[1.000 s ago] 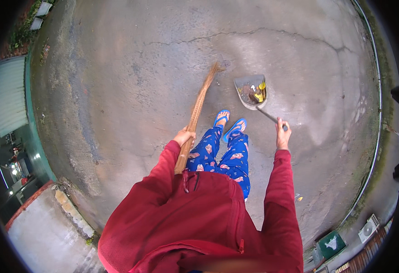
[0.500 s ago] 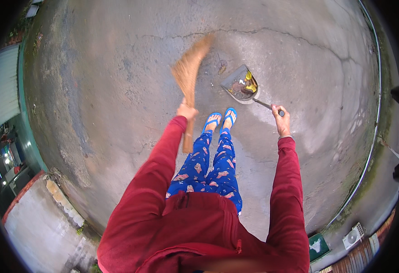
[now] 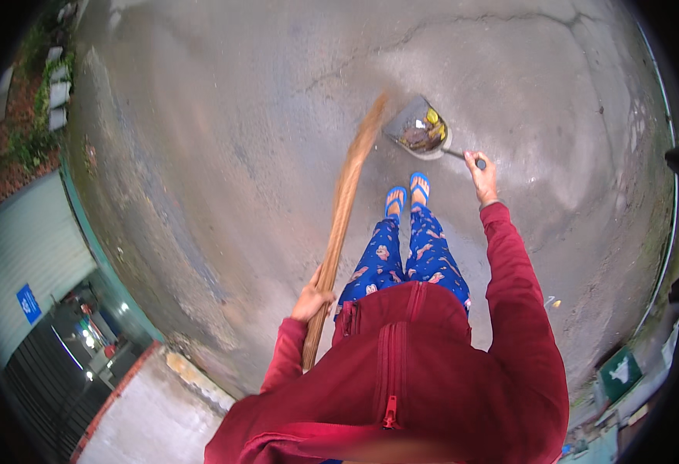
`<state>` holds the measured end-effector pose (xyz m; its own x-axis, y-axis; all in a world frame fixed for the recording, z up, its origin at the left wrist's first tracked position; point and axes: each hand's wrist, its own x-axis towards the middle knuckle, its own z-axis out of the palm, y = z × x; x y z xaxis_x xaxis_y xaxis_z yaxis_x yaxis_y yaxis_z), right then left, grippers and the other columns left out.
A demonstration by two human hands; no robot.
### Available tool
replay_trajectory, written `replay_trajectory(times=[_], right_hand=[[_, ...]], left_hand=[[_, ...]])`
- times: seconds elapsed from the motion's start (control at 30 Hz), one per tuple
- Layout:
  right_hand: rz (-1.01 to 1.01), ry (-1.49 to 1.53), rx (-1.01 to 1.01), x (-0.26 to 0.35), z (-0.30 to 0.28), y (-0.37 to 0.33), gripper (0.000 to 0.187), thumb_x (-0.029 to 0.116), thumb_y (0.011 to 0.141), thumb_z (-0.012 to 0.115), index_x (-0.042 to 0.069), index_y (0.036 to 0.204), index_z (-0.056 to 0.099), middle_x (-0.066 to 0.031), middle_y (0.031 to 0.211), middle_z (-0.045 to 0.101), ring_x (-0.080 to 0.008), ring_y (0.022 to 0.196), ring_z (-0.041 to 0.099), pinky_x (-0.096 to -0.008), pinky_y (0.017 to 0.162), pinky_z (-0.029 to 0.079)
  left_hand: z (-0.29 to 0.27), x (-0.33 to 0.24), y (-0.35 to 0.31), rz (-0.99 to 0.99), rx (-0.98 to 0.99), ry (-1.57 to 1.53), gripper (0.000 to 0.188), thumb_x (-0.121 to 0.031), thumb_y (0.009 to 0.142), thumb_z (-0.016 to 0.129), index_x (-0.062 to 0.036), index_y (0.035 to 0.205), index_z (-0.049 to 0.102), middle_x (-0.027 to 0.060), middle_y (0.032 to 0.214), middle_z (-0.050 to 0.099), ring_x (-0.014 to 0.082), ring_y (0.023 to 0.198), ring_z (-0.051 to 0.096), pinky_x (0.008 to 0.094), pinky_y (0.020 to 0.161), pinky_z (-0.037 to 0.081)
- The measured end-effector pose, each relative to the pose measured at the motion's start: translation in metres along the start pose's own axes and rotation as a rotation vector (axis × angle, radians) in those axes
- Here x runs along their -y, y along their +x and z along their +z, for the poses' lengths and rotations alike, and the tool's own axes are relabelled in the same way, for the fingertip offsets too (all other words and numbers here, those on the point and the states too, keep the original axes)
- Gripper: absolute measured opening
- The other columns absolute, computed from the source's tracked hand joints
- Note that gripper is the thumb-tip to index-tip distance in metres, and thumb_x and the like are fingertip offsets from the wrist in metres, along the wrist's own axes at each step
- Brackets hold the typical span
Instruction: The person sweeps scattered leaves and debris on a wet concrete surface using a broom and dustpan. They gather the debris into the dustpan and continue sweeping different areas of the outdoor space.
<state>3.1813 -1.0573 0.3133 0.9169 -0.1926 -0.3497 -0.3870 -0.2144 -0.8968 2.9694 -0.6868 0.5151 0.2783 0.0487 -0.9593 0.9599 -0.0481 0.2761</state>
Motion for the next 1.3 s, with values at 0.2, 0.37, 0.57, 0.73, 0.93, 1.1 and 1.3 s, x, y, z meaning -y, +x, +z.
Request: replay_trajectory(times=[0.2,0.37,0.57,0.73,0.93,1.1,1.3], right_hand=[[0.273,0.520,-0.236,0.016,-0.006,0.013,0.014,0.024,0.081,0.057,0.010,0.081,0.052,0.0024,0.084,0.052,-0.0059,0.080,0.047,-0.0230,0.072,0.041],[0.333,0.697,-0.442,0.023,0.003,0.049,0.027,0.029,0.080,0.057,0.008,0.093,0.048,-0.0097,0.108,0.050,-0.0186,0.106,0.043,-0.0374,0.088,0.035],[0.340,0.633,-0.646,0.013,0.035,0.104,0.055,0.039,0.076,0.058,0.002,0.113,0.040,-0.0149,0.122,0.038,-0.0234,0.114,0.034,-0.0401,0.089,0.035],[0.564,0.361,-0.732,0.022,0.074,0.193,0.058,0.044,0.077,0.053,0.005,0.118,0.037,-0.0106,0.120,0.040,-0.0270,0.108,0.039,-0.0389,0.080,0.045],[0.491,0.484,-0.829,0.107,0.170,0.308,0.057,0.044,0.077,0.053,0.004,0.116,0.038,-0.0114,0.120,0.040,-0.0286,0.105,0.041,-0.0396,0.080,0.045],[0.479,0.588,-0.822,0.190,0.258,0.408,0.056,0.044,0.078,0.053,0.003,0.114,0.040,-0.0120,0.119,0.040,-0.0299,0.103,0.042,-0.0402,0.081,0.044],[0.443,0.670,-0.775,0.275,0.313,0.522,0.055,0.044,0.078,0.052,0.002,0.112,0.042,-0.0128,0.119,0.039,-0.0315,0.100,0.044,-0.0409,0.081,0.044]], left_hand=[[-0.060,0.034,0.033,-0.262,0.022,-0.394,0.021,-0.015,0.069,0.053,-0.0027,0.086,0.048,0.0071,0.058,0.049,0.0171,0.046,0.049,0.0294,0.042,0.043],[-0.087,0.014,0.122,-0.064,-0.053,-0.930,0.013,-0.017,0.067,0.055,-0.0069,0.065,0.047,0.0030,0.053,0.046,0.0158,0.047,0.048,0.0285,0.046,0.043],[-0.191,-0.082,0.238,0.602,-0.022,-2.060,0.017,-0.018,0.076,0.041,-0.0067,0.069,0.051,0.0041,0.061,0.052,0.0172,0.057,0.052,0.0319,0.057,0.046],[-0.270,-0.214,0.295,0.720,-0.370,-1.985,0.015,-0.019,0.076,0.042,-0.0103,0.075,0.054,0.0029,0.073,0.058,0.0175,0.068,0.056,0.0333,0.066,0.047],[-0.322,-0.385,0.277,0.457,0.481,-2.771,0.029,-0.011,0.067,0.057,0.0026,0.085,0.039,0.0127,0.064,0.050,0.0221,0.055,0.053,0.0313,0.047,0.050],[-0.379,-0.477,0.289,0.389,0.919,-2.982,0.056,-0.008,0.063,0.059,-0.0003,0.105,0.023,0.0130,0.066,0.047,0.0222,0.050,0.051,0.0320,0.045,0.051],[-0.456,-0.595,0.333,0.949,-0.204,-2.603,0.020,-0.022,0.080,0.044,-0.0058,0.084,0.055,0.0020,0.079,0.059,0.0157,0.071,0.057,0.0289,0.066,0.049]])
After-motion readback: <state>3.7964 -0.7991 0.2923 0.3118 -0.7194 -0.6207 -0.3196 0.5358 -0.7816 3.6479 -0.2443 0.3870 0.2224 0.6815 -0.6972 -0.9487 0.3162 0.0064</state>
